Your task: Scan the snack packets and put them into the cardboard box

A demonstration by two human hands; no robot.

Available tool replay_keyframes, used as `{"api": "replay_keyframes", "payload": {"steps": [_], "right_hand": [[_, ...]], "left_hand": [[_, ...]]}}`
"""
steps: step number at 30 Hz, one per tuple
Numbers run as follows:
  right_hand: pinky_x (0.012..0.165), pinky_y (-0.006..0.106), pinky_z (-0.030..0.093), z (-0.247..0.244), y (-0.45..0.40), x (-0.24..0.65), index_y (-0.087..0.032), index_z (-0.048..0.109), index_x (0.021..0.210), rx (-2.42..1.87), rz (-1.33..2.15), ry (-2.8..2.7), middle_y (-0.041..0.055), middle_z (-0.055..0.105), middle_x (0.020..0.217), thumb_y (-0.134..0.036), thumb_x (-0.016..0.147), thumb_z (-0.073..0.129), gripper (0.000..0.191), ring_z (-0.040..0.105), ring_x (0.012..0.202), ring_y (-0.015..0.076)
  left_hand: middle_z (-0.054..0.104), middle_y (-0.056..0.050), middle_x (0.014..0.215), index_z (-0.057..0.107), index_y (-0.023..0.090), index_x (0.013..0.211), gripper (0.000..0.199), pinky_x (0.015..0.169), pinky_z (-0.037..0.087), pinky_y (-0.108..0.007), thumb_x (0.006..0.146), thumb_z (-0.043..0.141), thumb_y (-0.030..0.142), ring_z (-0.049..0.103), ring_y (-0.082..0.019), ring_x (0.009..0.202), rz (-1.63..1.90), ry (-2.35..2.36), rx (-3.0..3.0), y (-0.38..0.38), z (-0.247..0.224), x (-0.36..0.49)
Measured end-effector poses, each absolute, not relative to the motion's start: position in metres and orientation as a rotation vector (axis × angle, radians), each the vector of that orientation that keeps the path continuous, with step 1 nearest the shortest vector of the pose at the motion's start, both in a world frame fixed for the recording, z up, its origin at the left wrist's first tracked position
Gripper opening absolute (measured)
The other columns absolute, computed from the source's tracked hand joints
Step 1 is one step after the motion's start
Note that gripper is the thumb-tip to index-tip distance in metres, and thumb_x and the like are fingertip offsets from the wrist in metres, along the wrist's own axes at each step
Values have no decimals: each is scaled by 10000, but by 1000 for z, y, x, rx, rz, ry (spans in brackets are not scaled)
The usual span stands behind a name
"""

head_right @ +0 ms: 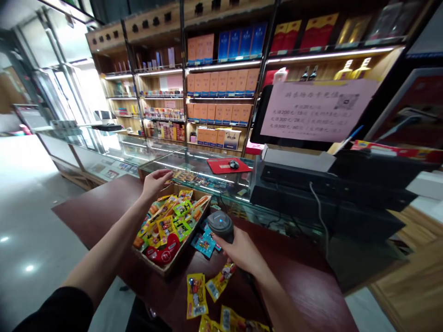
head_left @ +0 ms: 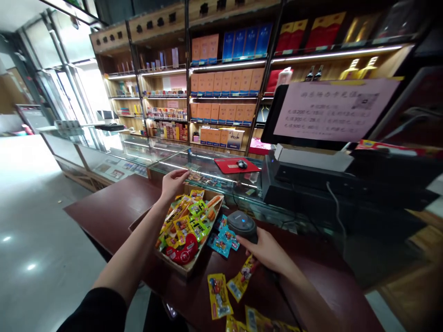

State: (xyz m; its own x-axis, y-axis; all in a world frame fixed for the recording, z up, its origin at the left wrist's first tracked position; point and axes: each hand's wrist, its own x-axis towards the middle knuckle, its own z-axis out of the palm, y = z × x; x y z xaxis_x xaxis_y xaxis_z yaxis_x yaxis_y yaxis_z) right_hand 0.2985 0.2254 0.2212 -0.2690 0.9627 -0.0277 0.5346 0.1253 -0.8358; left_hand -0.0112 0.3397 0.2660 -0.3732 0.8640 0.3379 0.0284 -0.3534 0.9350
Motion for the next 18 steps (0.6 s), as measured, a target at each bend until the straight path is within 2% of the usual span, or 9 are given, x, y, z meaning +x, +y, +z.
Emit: {"api": "replay_keyframes", "payload": {"steps": [3, 10, 15, 18], "right_hand": [[445, 241, 484, 222, 221, 311, -149, 584, 941, -1429, 983, -1851, 20, 652, 627, -480, 789, 606, 364, 627, 490, 160], [405, 222, 471, 214, 209, 360, -149, 550, 910, -1542, 1020, -1731, 14, 639, 620, -476, 817, 576, 341, 608, 427, 139], [391, 213, 480, 206, 204, 393, -146, 553, 921, -1655, 1002, -1604, 16, 641, 588, -439, 804, 601, 320, 614, 435, 143], [381, 203, 466, 205, 205, 407, -142, 552, 892, -1686, 988, -1584, 18, 643, 570, -448, 802, 600, 322, 607, 411, 139]], "left_hand": [[705, -84, 790, 725, 163, 889, 415, 575, 493, -240, 596, 763, 455, 645, -183, 720, 1703, 1246, 1283, 344, 254, 21], [709, -77, 774, 739, 193, 855, 336, 566, 481, -249, 624, 747, 437, 637, -181, 671, 1332, 1175, 1553, 340, 217, 126], [665, -43, 596, 741, 201, 696, 246, 431, 404, -237, 559, 778, 401, 570, -153, 467, 704, 1120, 1901, 323, 186, 183], [623, -31, 507, 717, 190, 609, 266, 390, 381, -242, 505, 793, 422, 514, -138, 364, 304, 1147, 2023, 312, 174, 195]]}}
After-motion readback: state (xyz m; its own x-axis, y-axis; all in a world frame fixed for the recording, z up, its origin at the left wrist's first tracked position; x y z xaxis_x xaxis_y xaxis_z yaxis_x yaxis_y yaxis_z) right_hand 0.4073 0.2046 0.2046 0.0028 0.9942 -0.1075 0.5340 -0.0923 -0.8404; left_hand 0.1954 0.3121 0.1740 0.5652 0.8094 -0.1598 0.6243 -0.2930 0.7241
